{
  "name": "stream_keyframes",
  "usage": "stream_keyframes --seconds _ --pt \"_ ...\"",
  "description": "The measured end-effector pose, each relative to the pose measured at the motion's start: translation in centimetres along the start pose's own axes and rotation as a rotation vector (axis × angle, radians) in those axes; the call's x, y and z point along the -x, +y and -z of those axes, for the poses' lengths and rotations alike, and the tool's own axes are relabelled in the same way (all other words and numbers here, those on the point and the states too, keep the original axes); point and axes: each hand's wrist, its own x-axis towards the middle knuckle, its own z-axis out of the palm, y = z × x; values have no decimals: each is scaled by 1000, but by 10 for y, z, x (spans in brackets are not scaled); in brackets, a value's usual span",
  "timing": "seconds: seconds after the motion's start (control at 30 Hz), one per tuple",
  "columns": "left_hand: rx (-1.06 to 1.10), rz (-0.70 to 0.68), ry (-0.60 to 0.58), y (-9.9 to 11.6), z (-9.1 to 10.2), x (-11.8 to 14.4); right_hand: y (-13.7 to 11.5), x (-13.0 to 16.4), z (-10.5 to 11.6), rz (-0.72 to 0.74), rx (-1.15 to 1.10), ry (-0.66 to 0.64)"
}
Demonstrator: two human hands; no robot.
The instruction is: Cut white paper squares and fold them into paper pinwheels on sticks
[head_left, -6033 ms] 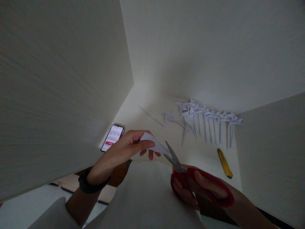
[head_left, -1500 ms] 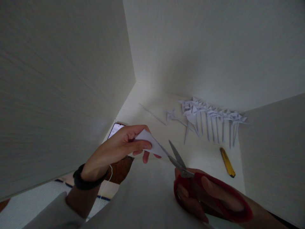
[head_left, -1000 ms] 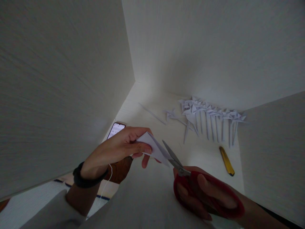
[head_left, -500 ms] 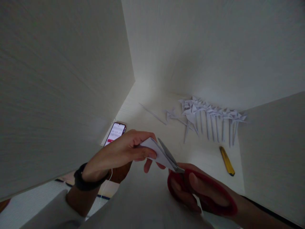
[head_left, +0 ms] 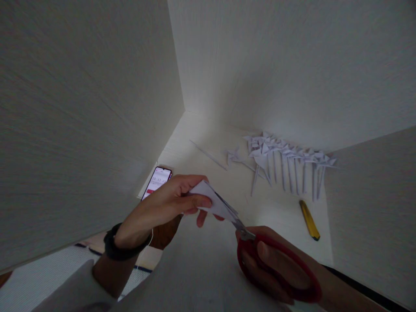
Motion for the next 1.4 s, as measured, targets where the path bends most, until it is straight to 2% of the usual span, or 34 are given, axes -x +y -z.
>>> stream_keyframes --seconds 0.07,0.1,0.17,0.2,0.33,0.4,0.47,0.53,0.63,0.73,0.77,0.8,0.83,0.97,1.1,1.23,1.4 --pt "-30 -61 94 -3 7 -2 16 1 15 24 102 7" --pt "-38 -95 141 -6 11 -4 27 -3 26 14 198 65" --pt "-25 -149 206 -11 14 -8 50 -20 52 -99 627 404" --pt "-9 -166 215 -13 15 -11 61 -32 66 -138 717 521" --pt "61 -160 152 -21 8 -17 95 -86 106 -177 889 788" --pt "84 -118 120 -22 4 -19 99 -103 116 -163 929 853" --pt "95 -74 94 -21 1 -20 92 -111 120 -126 942 878" --pt "97 -50 98 -21 0 -21 72 -109 119 -67 931 874" --pt "80 -46 140 -20 -2 -24 24 -92 104 77 883 825" --pt "29 -33 151 -18 -5 -26 -28 -70 71 314 805 701" --pt "12 -28 147 -18 -7 -27 -42 -64 59 469 711 604" --pt "-1 -25 143 -18 -8 -26 -53 -60 49 537 653 551" --pt "-5 -32 137 -18 -8 -26 -61 -57 40 554 644 562" --pt "18 -92 88 -21 -8 -25 -73 -56 27 600 718 696" --pt "13 -128 9 -21 -6 -26 -74 -56 30 562 634 650" --pt "-44 -158 58 -19 -9 -30 -73 -54 29 574 672 672" --pt "-65 -125 137 -15 -15 -28 -68 -51 28 783 913 771"
